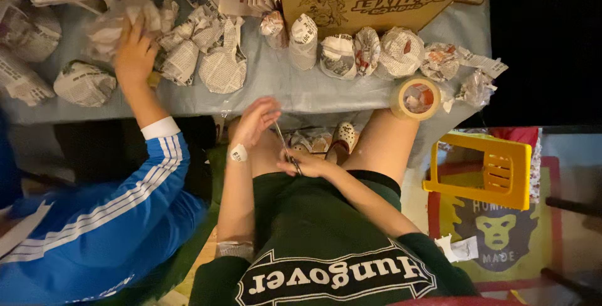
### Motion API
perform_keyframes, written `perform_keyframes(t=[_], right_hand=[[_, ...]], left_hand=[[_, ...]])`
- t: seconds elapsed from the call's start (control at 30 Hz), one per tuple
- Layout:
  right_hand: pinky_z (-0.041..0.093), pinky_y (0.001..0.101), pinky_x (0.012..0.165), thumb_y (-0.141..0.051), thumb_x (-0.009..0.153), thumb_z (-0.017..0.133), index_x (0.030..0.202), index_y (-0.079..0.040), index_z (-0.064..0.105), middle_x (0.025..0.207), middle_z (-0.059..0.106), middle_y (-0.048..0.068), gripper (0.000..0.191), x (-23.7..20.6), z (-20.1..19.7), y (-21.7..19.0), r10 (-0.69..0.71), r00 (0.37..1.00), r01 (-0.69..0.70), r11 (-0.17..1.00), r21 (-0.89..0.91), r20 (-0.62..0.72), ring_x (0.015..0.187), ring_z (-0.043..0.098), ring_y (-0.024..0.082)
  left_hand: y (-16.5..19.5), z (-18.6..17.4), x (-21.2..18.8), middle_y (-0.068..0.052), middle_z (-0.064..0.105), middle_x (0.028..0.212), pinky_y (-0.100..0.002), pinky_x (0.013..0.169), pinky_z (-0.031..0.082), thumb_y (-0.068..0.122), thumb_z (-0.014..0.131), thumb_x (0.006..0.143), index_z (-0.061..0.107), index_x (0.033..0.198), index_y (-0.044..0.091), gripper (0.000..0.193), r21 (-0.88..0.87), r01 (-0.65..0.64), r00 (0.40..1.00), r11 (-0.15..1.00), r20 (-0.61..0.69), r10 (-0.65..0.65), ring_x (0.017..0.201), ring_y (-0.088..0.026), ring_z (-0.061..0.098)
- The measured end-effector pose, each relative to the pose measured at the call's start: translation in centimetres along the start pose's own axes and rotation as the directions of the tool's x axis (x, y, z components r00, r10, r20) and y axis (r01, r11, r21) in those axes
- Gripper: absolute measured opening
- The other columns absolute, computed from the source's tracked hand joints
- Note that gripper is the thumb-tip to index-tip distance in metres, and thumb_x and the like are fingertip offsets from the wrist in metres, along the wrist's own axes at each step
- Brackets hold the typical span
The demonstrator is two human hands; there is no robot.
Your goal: The person sits at a table and crumples sheets of newspaper, wrapping the paper around small containers and bowls to form covered shapes, pressing the paper to fit. They later cut pieces with scissors and use tape to secure the wrapped newspaper forms, placing finished forms on the table.
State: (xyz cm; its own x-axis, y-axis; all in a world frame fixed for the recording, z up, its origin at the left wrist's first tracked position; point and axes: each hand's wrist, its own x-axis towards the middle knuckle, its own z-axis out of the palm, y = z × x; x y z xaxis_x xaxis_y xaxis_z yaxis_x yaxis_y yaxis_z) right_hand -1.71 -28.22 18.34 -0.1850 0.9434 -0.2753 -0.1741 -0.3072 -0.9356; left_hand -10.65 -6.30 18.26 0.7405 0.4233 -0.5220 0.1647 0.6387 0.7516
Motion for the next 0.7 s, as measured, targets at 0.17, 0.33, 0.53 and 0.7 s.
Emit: perform_keyframes(t=[0.17, 0.33, 0.53, 0.7], right_hand=[[0.049, 0.0271, 0.068, -0.053, 0.099, 0.055, 0.103, -0.012, 0.055, 0.074, 0.062, 0.001, 0.041, -1.2, -1.8, 1.4, 0.098, 0.991, -0.099, 0.995, 0.004, 0.086, 0.070, 0.059, 0.011], [0.047, 0.0256, 0.065, -0.058, 0.103, 0.051, 0.097, -0.010, 0.053, 0.076, 0.065, 0.001, 0.048, -0.2, -2.7, 2.9, 0.083, 0.996, -0.086, 0.992, 0.088, 0.038, 0.067, 0.055, 0.009], [0.042, 0.0238, 0.061, -0.054, 0.102, 0.054, 0.101, -0.012, 0.052, 0.075, 0.065, 0.001, 0.042, 1.5, -1.3, 2.2, -0.012, 0.997, -0.002, 0.985, 0.173, 0.076, 0.066, 0.053, 0.008], [0.040, 0.0242, 0.058, -0.051, 0.102, 0.053, 0.100, -0.013, 0.053, 0.071, 0.064, 0.000, 0.038, 2.4, -0.5, 1.8, 0.044, 0.999, -0.046, 0.988, 0.148, 0.018, 0.062, 0.050, 0.008]], left_hand=[[-0.4, -1.5, 0.3, -0.012, 0.065, 0.118, -0.029, 0.085, 0.053, 0.007, 0.068, 0.095, 0.061, 0.137, 0.005, 0.043, 0.269, -0.140, 0.983, 0.953, 0.156, 0.101, 0.095, -0.014, 0.064], [-0.4, -1.9, -0.5, -0.010, 0.059, 0.122, -0.028, 0.081, 0.056, 0.003, 0.066, 0.086, 0.062, 0.137, 0.013, 0.052, 0.447, -0.139, 0.990, 0.884, 0.047, 0.132, 0.088, -0.013, 0.067], [1.6, -1.4, -3.6, -0.009, 0.061, 0.119, -0.027, 0.086, 0.054, 0.000, 0.069, 0.087, 0.051, 0.147, 0.015, 0.065, 0.399, -0.186, 0.982, 0.898, 0.088, 0.165, 0.095, -0.014, 0.066], [2.3, -0.1, -5.0, -0.007, 0.063, 0.119, -0.026, 0.085, 0.055, -0.004, 0.071, 0.084, 0.044, 0.149, 0.017, 0.074, 0.349, -0.184, 0.983, 0.919, 0.070, 0.170, 0.092, -0.014, 0.068]])
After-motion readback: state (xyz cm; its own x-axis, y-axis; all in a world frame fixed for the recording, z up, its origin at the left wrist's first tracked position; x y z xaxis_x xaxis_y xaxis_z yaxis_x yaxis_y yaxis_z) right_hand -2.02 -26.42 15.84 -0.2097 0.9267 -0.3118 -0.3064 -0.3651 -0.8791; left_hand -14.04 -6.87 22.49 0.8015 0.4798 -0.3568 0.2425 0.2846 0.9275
